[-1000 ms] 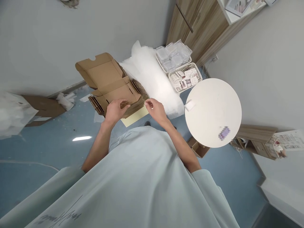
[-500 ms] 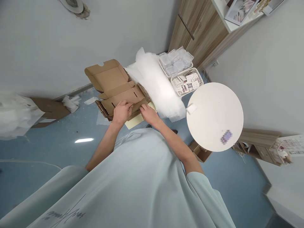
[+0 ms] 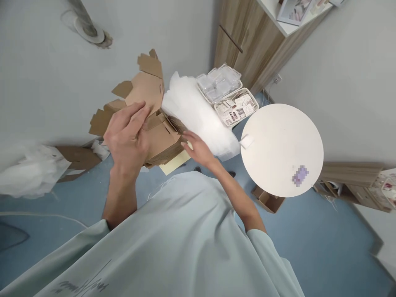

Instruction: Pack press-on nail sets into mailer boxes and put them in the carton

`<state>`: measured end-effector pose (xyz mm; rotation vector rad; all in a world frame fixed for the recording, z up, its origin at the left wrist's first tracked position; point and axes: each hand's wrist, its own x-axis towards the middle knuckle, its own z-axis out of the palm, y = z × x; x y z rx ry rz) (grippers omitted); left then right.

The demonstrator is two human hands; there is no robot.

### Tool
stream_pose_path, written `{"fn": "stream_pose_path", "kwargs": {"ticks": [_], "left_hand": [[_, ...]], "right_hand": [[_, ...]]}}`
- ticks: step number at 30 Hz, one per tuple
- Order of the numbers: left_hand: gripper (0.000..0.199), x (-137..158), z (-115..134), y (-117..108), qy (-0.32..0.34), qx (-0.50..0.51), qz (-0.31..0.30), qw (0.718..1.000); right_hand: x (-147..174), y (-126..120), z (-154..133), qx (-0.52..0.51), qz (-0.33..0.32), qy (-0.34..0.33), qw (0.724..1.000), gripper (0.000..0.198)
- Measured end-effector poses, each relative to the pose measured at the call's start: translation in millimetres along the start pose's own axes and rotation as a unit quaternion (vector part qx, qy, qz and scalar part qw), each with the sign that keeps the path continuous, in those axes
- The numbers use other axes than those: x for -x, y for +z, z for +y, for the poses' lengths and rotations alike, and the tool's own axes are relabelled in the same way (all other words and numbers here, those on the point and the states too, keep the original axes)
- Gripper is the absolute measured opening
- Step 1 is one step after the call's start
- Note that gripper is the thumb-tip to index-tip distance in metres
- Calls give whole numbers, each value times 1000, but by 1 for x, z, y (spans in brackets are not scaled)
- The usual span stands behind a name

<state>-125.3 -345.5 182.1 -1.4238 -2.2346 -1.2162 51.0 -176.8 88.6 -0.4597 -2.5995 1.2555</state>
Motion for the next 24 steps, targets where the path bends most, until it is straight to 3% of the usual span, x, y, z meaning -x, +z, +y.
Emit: {"fn": "stream_pose_path", "kwargs": {"ticks": [2,5,8,10,13,17,20,24], "left_hand": [[49,-9,20,17,46,12,-24,999],[49,-18,57,55,122,38,-75,989],[48,-22,97,105,174,80,-163,968],[49,-21,123,143,207,111,-221,947],[54,-16,157,204,252,147,-298,909],[63,3,192,292,280,167,-401,856],[67,32,214,357,292,172,-460,821],[65,82,241,432,302,154,-573,746]], "right_hand": [[18,-49,-3,-34,126,13,991,51],[55,-128,-3,-44,287,43,956,58],[100,-190,10,-48,360,63,930,60],[133,-216,27,-45,379,95,919,62],[181,-238,69,-34,398,174,900,61],[244,-247,139,-29,418,297,858,36],[289,-243,191,-66,430,383,815,28],[341,-223,247,-155,447,473,743,26]]}}
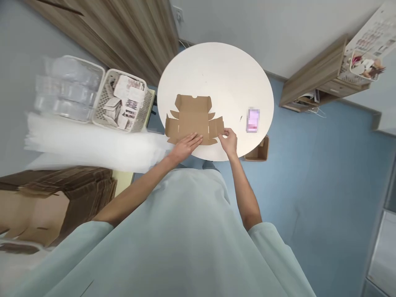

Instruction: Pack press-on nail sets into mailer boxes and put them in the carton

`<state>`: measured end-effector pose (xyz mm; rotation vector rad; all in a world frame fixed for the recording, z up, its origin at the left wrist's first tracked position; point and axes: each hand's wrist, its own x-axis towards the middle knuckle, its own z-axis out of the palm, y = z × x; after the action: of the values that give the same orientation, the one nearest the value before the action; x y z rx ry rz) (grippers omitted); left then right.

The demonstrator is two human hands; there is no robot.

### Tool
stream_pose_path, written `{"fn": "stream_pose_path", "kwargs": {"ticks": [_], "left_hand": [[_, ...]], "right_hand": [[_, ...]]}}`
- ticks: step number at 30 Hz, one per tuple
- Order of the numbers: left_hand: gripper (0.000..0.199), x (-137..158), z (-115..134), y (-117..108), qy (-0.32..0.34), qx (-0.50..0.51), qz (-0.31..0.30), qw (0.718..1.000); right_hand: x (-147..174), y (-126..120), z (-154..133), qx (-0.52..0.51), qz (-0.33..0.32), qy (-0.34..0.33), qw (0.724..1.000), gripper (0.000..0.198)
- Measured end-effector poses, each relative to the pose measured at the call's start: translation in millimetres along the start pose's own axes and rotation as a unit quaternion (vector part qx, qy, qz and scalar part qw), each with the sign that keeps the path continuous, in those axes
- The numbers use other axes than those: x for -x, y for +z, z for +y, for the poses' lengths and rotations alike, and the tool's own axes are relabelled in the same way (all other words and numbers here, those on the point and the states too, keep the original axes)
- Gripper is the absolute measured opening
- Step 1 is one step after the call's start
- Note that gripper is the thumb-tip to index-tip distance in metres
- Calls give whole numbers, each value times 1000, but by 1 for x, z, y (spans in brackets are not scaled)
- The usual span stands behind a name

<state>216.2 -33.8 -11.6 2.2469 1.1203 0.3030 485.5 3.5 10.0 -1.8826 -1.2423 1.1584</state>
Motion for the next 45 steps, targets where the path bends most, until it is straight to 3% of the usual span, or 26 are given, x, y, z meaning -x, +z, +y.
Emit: {"fn": "stream_pose_path", "kwargs": {"ticks": [3,6,12,16,19,22,26,30,34,38,40,43,45], "left_hand": [[69,-32,-3,43,-1,25,-76,997],[70,-49,-8,73,-12,36,-108,993],[71,-64,-21,101,-59,43,-160,984],[70,-65,-28,98,-111,48,-197,973],[79,-56,-40,88,-147,54,-182,971],[89,-41,-57,78,-188,71,-141,969],[77,-25,-73,71,-218,95,-119,964],[61,-20,-78,72,-223,109,-125,961],[35,-20,-81,72,-241,145,-108,953],[27,-20,-85,66,-249,172,-104,948],[34,-22,-86,63,-268,182,-97,941],[62,-28,-87,59,-316,216,-66,922],[79,-32,-90,58,-338,237,-41,910]], "right_hand": [[-12,-8,43,-28,-5,75,997,27],[-22,-12,76,-50,0,139,989,29],[-33,-8,113,-22,-2,203,979,25],[-33,-4,114,92,3,189,978,33],[-36,0,100,173,28,85,981,45],[-53,12,80,168,-14,12,986,52],[-90,41,64,176,-84,24,980,66],[-114,65,68,188,-110,43,975,79],[-108,67,77,176,-132,33,975,85],[-81,56,83,198,-153,19,968,96],[-66,50,85,209,-181,7,961,111],[-48,45,89,230,-222,-1,948,135],[-41,43,91,246,-230,-4,942,139]]}}
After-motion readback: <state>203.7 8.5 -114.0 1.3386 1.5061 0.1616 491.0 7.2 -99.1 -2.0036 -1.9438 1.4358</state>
